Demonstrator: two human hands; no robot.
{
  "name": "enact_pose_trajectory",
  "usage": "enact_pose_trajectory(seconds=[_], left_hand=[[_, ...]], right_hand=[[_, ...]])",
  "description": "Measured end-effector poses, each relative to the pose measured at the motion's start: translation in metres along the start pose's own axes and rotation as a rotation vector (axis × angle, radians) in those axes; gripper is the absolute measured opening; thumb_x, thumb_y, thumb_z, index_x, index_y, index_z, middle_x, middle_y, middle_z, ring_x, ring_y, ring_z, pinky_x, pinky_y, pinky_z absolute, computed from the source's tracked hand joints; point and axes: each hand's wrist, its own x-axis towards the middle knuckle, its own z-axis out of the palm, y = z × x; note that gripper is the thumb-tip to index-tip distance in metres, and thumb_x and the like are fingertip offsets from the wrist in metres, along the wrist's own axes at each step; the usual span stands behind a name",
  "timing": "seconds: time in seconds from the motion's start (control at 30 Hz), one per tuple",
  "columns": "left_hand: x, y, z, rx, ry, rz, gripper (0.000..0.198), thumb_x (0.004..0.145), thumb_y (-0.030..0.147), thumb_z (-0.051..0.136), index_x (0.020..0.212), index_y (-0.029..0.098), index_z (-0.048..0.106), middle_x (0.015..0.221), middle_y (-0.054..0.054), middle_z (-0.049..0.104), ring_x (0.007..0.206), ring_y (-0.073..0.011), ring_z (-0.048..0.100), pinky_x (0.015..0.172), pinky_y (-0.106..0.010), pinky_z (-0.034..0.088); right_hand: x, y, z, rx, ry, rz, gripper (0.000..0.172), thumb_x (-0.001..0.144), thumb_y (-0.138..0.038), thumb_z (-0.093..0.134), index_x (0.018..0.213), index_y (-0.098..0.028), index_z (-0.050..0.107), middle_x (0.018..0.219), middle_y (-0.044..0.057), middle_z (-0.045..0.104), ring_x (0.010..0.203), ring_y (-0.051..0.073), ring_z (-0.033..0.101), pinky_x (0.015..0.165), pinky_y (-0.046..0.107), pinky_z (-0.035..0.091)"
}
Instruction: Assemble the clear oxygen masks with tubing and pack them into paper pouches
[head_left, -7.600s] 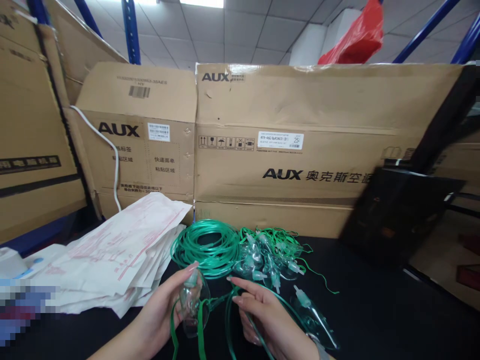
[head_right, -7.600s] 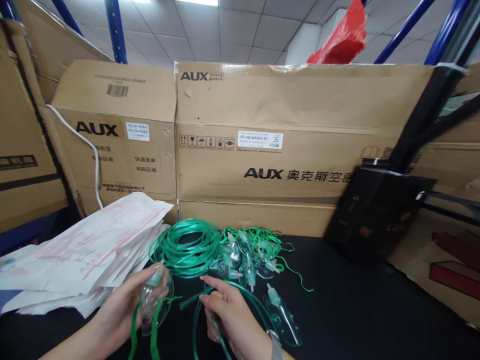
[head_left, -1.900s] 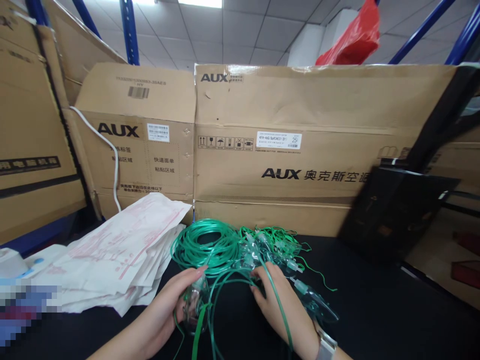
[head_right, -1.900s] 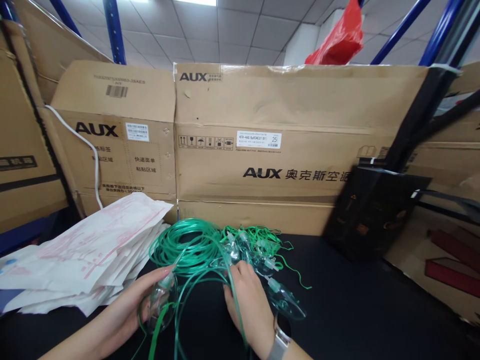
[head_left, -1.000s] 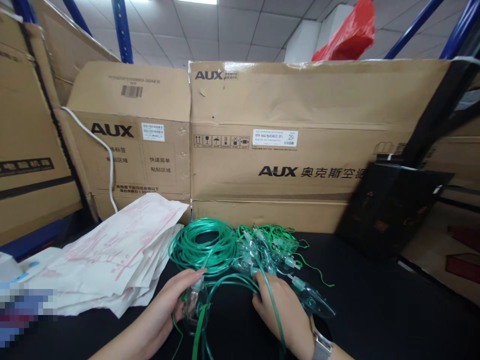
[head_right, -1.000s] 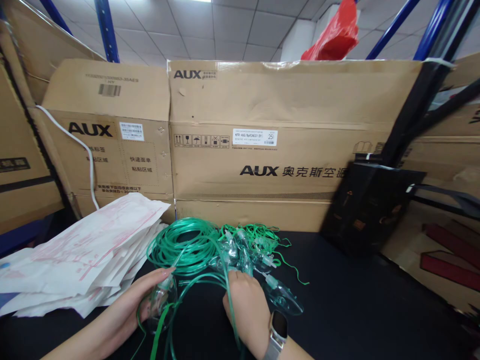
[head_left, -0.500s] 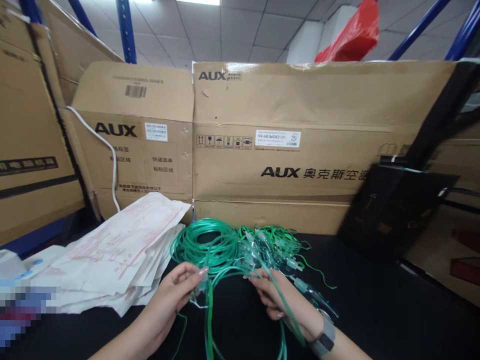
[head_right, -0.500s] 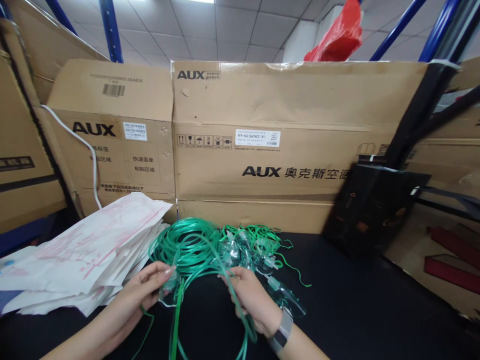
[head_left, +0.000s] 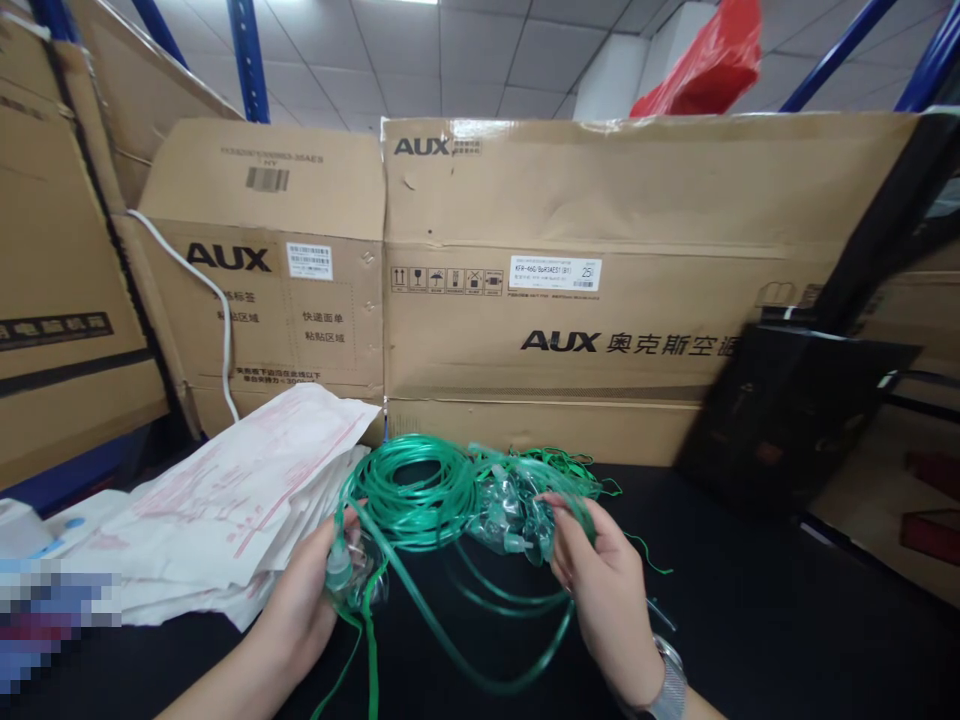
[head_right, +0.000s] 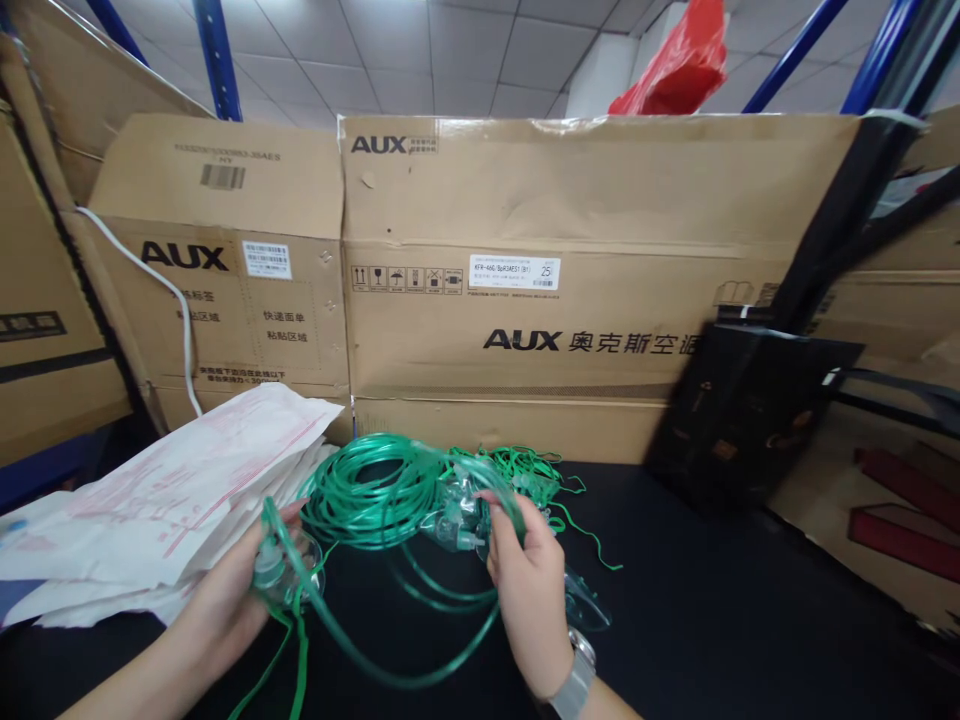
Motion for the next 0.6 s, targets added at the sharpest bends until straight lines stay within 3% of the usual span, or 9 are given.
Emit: enact_pose_trajectory(seconds=[0.07,0.2,0.3,0.4,0.5,0.6], left_hand=[[-0.002,0.000,0.002,-0.065,-0.013,-0.078,0.015,0.067,0.030,0.065,0.075,0.020,0.058,0.053,0.007,0.053,0.041,-0.0078,0.048,0.045,-0.022,0.044],[-0.007,-0.002,0.007,-0.139,-0.202,-0.259,0.029,0.071,0.045,0.059,0.067,0.016,0.057,0.053,0.004,0.051,0.045,-0.0087,0.048,0.056,-0.030,0.049],[-0.010,-0.002,0.008,-0.074,-0.277,-0.204,0.015,0.067,0.028,0.068,0.074,0.016,0.059,0.061,0.003,0.056,0.055,-0.0096,0.053,0.061,-0.028,0.048],[-0.014,0.000,0.010,0.081,-0.364,-0.110,0.023,0.062,0.009,0.069,0.080,0.018,0.059,0.075,0.001,0.061,0.070,-0.0125,0.058,0.066,-0.024,0.046],[-0.017,0.000,0.011,0.144,-0.354,-0.039,0.028,0.061,0.009,0.068,0.084,0.022,0.058,0.086,0.001,0.063,0.087,-0.0160,0.059,0.072,-0.024,0.045],[-0.018,-0.001,0.011,0.101,-0.316,-0.047,0.036,0.058,0.008,0.070,0.086,0.025,0.056,0.098,0.000,0.063,0.107,-0.0220,0.051,0.083,-0.031,0.044]], right_hand=[[-0.001,-0.001,0.000,0.046,0.046,-0.061,0.028,0.074,-0.041,0.057,0.092,-0.019,0.057,0.043,-0.010,0.027,0.035,0.005,0.025,0.033,0.017,0.024],[-0.006,-0.003,0.003,0.008,0.035,-0.136,0.026,0.077,-0.040,0.054,0.093,-0.020,0.055,0.042,-0.010,0.032,0.034,0.006,0.030,0.032,0.018,0.028],[-0.012,-0.004,0.005,0.014,-0.015,-0.114,0.022,0.077,-0.038,0.055,0.089,-0.020,0.054,0.042,-0.010,0.030,0.034,0.006,0.028,0.031,0.017,0.026],[-0.015,-0.005,0.007,0.117,-0.076,-0.078,0.018,0.075,-0.036,0.058,0.083,-0.021,0.052,0.044,-0.010,0.026,0.035,0.005,0.024,0.031,0.016,0.023],[-0.017,-0.004,0.007,0.191,-0.140,-0.037,0.016,0.075,-0.035,0.058,0.076,-0.022,0.050,0.045,-0.011,0.026,0.034,0.004,0.023,0.030,0.015,0.021],[-0.017,-0.002,0.007,0.190,-0.198,0.007,0.017,0.076,-0.035,0.057,0.072,-0.021,0.049,0.044,-0.011,0.026,0.034,0.004,0.022,0.030,0.014,0.021]])
